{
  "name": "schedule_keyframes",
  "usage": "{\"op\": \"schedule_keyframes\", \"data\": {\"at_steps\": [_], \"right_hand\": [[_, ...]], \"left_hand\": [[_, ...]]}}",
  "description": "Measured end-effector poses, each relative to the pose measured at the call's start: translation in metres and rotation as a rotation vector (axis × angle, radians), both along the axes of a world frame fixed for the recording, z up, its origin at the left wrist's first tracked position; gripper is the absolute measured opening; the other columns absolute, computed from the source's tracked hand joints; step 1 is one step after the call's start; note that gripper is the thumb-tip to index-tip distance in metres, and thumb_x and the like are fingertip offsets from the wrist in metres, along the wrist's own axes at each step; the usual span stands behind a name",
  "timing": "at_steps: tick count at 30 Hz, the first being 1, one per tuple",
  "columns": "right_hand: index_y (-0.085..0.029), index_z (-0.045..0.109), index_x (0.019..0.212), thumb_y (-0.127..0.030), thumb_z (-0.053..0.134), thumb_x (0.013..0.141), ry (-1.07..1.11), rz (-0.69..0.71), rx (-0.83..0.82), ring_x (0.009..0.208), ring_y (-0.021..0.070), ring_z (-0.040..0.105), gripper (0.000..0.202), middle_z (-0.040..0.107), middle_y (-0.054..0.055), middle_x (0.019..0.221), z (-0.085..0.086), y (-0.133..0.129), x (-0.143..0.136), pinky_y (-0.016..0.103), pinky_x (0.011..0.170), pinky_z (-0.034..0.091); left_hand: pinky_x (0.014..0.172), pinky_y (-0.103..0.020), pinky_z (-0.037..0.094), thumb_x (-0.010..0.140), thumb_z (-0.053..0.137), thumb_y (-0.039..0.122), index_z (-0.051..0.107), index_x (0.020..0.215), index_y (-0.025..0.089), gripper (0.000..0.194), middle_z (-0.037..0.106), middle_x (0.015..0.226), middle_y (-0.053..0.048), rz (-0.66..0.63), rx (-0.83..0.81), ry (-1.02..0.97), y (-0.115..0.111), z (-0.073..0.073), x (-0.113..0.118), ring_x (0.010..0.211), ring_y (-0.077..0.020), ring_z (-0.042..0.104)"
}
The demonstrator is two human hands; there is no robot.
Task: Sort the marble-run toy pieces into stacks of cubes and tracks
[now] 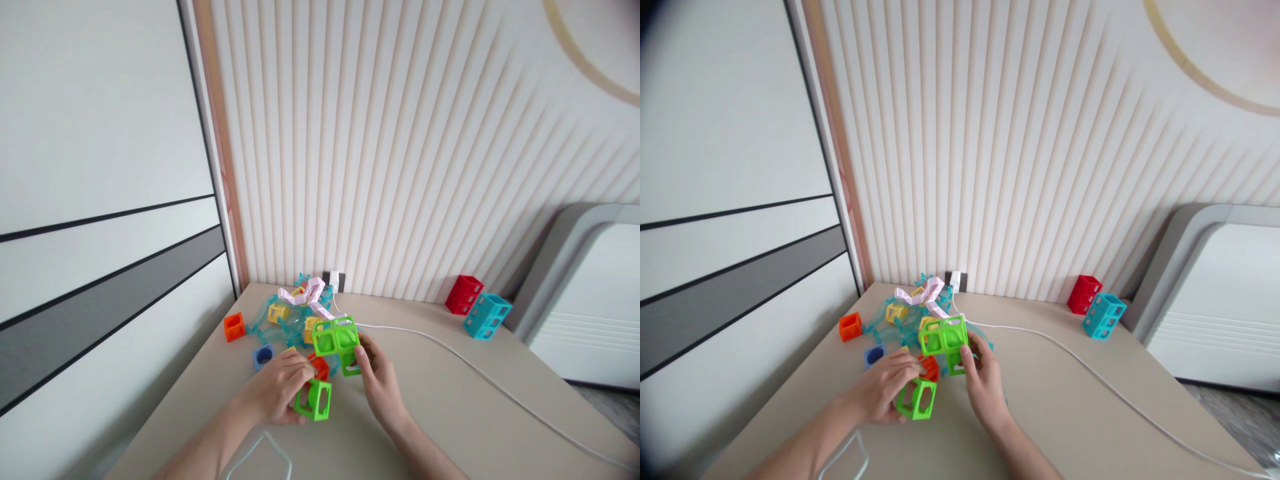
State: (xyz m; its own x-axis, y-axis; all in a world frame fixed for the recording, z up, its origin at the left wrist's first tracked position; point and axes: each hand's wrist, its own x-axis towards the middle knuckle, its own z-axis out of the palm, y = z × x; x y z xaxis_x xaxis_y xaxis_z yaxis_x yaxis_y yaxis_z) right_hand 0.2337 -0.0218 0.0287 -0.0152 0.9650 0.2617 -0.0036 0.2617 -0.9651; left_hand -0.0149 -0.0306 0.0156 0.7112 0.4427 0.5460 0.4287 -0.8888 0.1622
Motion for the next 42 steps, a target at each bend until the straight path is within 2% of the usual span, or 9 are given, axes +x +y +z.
{"op": "schedule_keyframes", "data": {"at_steps": [5,10,13,19,23,27,31,35,42], "right_hand": [[-0.019,0.072,0.114,-0.068,0.064,0.086,0.11,0.008,-0.007,0.076,0.0232,0.071,0.057,0.077,0.01,0.099,0.01,0.0,0.0,0.033,0.065,0.061],[-0.019,0.071,0.111,-0.068,0.066,0.085,0.193,-0.032,-0.046,0.079,0.0238,0.071,0.056,0.076,0.009,0.098,0.005,0.004,0.002,0.032,0.066,0.06],[-0.019,0.071,0.11,-0.069,0.068,0.084,0.231,-0.047,-0.074,0.079,0.0243,0.071,0.056,0.076,0.008,0.096,0.001,0.006,0.003,0.032,0.066,0.059],[-0.02,0.071,0.109,-0.069,0.068,0.083,0.256,-0.083,-0.081,0.08,0.0242,0.071,0.055,0.076,0.007,0.096,-0.004,0.009,0.003,0.032,0.066,0.059],[-0.022,0.07,0.107,-0.068,0.068,0.084,0.324,-0.124,-0.099,0.08,0.0241,0.072,0.051,0.077,0.006,0.096,-0.007,0.012,0.002,0.032,0.065,0.059],[-0.023,0.07,0.101,-0.064,0.069,0.085,0.444,-0.147,-0.121,0.084,0.024,0.073,0.043,0.077,0.005,0.096,-0.004,0.015,0.004,0.033,0.07,0.06],[-0.023,0.07,0.097,-0.06,0.071,0.085,0.505,-0.148,-0.116,0.086,0.0241,0.072,0.039,0.076,0.006,0.096,0.0,0.016,0.007,0.035,0.074,0.061],[-0.024,0.069,0.098,-0.064,0.07,0.084,0.463,-0.151,-0.122,0.085,0.0248,0.073,0.043,0.077,0.006,0.096,0.001,0.014,0.006,0.035,0.07,0.061],[-0.024,0.067,0.108,-0.062,0.073,0.082,0.404,-0.038,-0.095,0.086,0.0235,0.072,0.046,0.075,0.008,0.106,0.002,0.004,-0.001,0.032,0.067,0.06]], "left_hand": [[0.087,-0.04,0.052,0.089,0.062,0.051,0.055,0.115,0.02,0.041,0.072,0.1,-0.01,0.052,-0.189,-0.135,-0.003,0.004,0.001,0.092,-0.0273,0.068],[0.082,-0.035,0.054,0.09,0.06,0.044,0.056,0.122,0.022,0.039,0.072,0.104,-0.008,0.196,-0.464,-0.383,-0.003,0.001,0.003,0.093,-0.0252,0.07],[0.081,-0.034,0.054,0.092,0.059,0.043,0.055,0.122,0.022,0.037,0.073,0.101,-0.006,0.219,-0.51,-0.439,-0.002,0.0,0.004,0.09,-0.0241,0.07],[0.08,-0.031,0.054,0.096,0.057,0.046,0.057,0.113,0.021,0.03,0.071,0.096,-0.004,0.176,-0.659,-0.555,-0.002,0.017,0.01,0.088,-0.0213,0.069],[0.086,-0.034,0.055,0.096,0.059,0.048,0.058,0.114,0.021,0.033,0.073,0.103,-0.006,0.232,-0.788,-0.754,0.007,0.035,0.031,0.096,-0.0226,0.07],[0.073,-0.033,0.058,0.089,0.065,0.057,0.059,0.106,0.02,0.042,0.073,0.098,-0.006,0.29,-0.931,-0.978,0.018,0.041,0.064,0.09,-0.0239,0.071],[0.071,-0.035,0.06,0.085,0.068,0.06,0.055,0.111,0.021,0.049,0.074,0.098,-0.006,0.269,-0.976,-1.055,0.017,0.032,0.083,0.088,-0.025,0.073],[0.075,-0.038,0.061,0.085,0.068,0.06,0.053,0.114,0.023,0.049,0.075,0.1,-0.007,0.227,-0.992,-1.057,0.006,0.023,0.085,0.091,-0.0262,0.075],[0.083,-0.04,0.061,0.088,0.065,0.06,0.05,0.112,0.026,0.045,0.076,0.104,-0.006,0.202,-0.975,-1.023,0.0,0.025,0.086,0.098,-0.026,0.074]]}}
